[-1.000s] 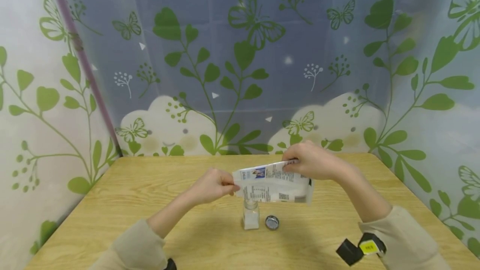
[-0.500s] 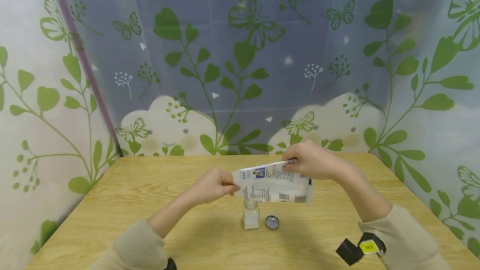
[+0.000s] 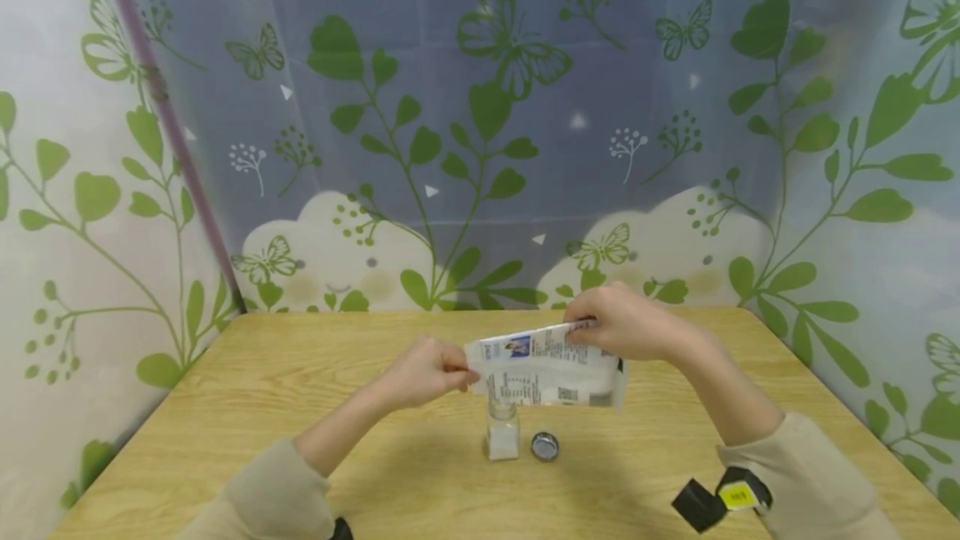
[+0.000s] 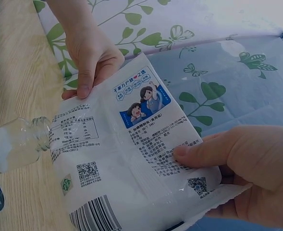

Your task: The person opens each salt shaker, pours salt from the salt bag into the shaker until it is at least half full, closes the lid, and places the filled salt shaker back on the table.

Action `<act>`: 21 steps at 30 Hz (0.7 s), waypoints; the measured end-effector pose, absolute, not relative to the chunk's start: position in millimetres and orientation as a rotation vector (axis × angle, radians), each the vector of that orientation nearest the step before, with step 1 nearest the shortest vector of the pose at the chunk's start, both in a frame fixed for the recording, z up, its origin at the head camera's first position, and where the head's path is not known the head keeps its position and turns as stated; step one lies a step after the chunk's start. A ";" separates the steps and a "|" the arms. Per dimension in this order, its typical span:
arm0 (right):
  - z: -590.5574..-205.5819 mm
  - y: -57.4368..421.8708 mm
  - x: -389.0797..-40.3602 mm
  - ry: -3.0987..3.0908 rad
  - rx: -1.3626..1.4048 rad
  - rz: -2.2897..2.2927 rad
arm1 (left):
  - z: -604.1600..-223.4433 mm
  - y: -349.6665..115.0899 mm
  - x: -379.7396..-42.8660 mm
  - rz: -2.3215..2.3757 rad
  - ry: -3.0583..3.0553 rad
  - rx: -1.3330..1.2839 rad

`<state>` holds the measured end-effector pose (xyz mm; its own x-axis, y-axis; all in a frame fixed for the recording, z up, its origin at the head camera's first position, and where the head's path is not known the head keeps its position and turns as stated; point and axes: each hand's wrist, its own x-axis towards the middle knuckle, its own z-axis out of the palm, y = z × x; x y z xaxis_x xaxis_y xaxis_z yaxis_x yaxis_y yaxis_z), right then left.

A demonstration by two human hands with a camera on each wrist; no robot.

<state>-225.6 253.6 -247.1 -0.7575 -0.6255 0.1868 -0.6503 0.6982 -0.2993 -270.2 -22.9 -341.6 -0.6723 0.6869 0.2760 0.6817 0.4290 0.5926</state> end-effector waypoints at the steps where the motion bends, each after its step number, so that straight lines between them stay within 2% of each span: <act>1: -247.2 253.6 -225.7 -2.828 1.067 0.538 | -341.7 -23.0 -270.3 1.093 2.650 1.270; 21: -247.1 252.6 -226.8 -2.816 1.078 0.532 | -343.2 -23.3 -271.2 1.089 2.650 1.275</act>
<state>-226.8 252.6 -247.1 -0.7492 -0.6329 0.1952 -0.6605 0.6921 -0.2911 -271.2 -23.3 -343.2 -0.6695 0.6890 0.2776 0.6851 0.4284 0.5891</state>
